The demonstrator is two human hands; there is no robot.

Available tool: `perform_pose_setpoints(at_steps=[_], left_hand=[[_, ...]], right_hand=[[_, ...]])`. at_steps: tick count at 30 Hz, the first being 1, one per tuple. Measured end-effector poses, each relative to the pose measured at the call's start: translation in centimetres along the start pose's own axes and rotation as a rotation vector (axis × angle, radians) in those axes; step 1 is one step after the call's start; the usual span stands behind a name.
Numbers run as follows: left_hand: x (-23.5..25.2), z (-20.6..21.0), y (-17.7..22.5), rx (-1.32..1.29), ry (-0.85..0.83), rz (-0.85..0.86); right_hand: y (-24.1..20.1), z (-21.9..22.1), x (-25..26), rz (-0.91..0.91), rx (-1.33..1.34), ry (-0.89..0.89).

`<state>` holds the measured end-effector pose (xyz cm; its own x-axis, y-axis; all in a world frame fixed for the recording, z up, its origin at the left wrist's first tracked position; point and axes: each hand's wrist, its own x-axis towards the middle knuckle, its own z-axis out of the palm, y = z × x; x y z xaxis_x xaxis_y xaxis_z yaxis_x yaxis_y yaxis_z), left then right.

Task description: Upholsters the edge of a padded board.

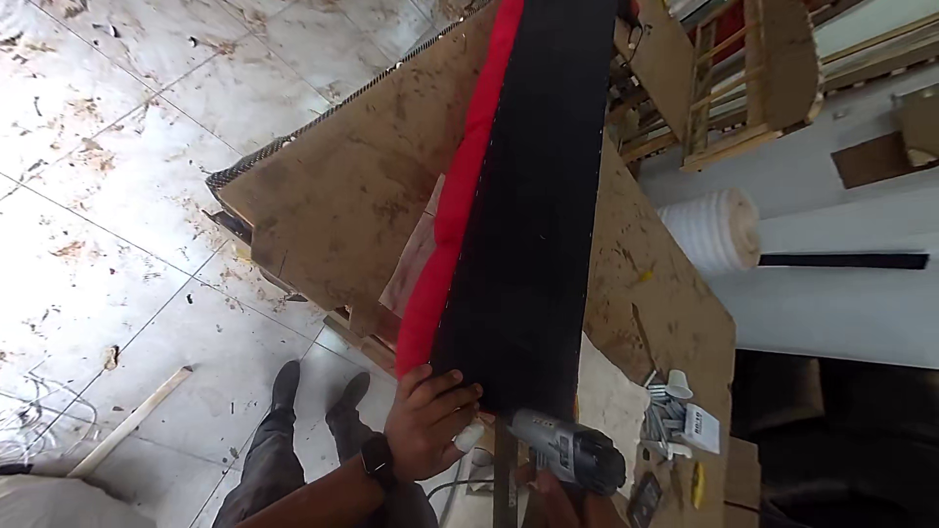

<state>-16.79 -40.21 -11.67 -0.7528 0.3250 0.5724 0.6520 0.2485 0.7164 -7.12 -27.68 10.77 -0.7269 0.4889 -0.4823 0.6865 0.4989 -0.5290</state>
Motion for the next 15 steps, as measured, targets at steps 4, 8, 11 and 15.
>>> perform_pose_setpoints(at_steps=[4, 8, 11, 15], left_hand=[[0.1, -0.1, 0.1, -0.019, -0.013, 0.001], [0.1, -0.4, 0.0, -0.045, -0.028, 0.004], [0.0, -0.5, -0.1, -0.06, -0.042, 0.019], [0.1, -0.7, -0.2, -0.078, -0.04, 0.016]], right_hand=[[-0.6, 0.6, -0.3, 0.014, -0.102, 0.043], [-1.3, 0.6, -0.4, 0.044, -0.108, 0.017], [-1.8, 0.5, -0.6, 0.055, -0.027, 0.017], [-2.3, 1.2, -0.8, 0.052, 0.021, 0.024]])
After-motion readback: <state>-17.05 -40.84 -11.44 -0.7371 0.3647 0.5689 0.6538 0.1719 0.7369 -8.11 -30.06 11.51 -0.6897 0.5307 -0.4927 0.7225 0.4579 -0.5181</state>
